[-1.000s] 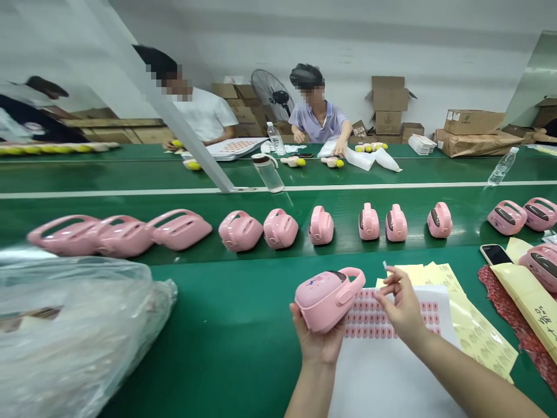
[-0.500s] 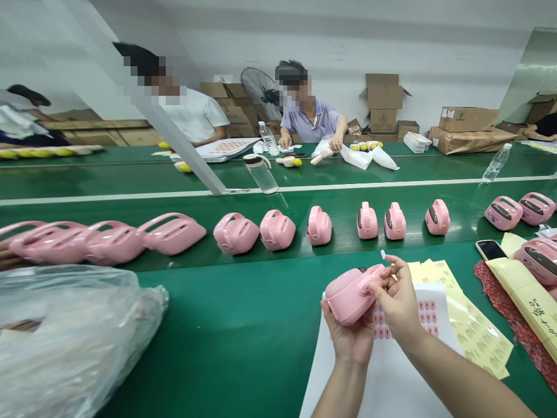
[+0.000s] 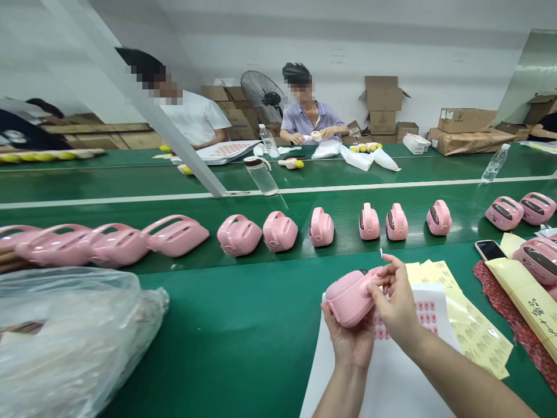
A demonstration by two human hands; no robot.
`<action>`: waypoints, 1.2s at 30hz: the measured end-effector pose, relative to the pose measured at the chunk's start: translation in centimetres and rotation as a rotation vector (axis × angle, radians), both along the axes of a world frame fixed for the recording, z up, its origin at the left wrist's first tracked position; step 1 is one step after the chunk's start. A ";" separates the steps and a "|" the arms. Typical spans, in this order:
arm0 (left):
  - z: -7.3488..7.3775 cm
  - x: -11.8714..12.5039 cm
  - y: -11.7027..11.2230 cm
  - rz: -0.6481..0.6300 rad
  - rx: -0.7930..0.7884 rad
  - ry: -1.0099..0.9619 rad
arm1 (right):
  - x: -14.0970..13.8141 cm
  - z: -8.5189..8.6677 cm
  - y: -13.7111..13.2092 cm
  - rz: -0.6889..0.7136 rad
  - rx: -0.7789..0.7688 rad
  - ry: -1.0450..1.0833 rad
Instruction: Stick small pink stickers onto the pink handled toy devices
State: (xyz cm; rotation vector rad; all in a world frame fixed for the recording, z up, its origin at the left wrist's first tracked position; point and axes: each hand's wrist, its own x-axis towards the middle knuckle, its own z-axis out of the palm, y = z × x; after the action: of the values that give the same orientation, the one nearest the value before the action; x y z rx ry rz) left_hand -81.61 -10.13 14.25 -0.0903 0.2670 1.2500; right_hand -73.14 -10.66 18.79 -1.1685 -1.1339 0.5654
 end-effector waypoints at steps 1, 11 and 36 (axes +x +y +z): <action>-0.1 -0.1 0.0 -0.020 0.019 0.000 | 0.1 -0.2 -0.2 -0.035 0.059 -0.134; 0.6 0.0 -0.6 0.025 -0.073 0.033 | 1.7 -0.3 0.0 -0.060 0.073 -0.431; 0.9 -6.8 0.1 0.268 0.373 0.822 | 3.3 -0.8 0.1 0.261 -0.095 0.094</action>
State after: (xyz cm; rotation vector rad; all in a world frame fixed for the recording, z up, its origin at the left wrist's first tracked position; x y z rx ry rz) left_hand -88.37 -10.02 15.11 0.7457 0.7388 1.5371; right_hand -69.86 -10.51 17.94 -1.0693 -1.1970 0.8737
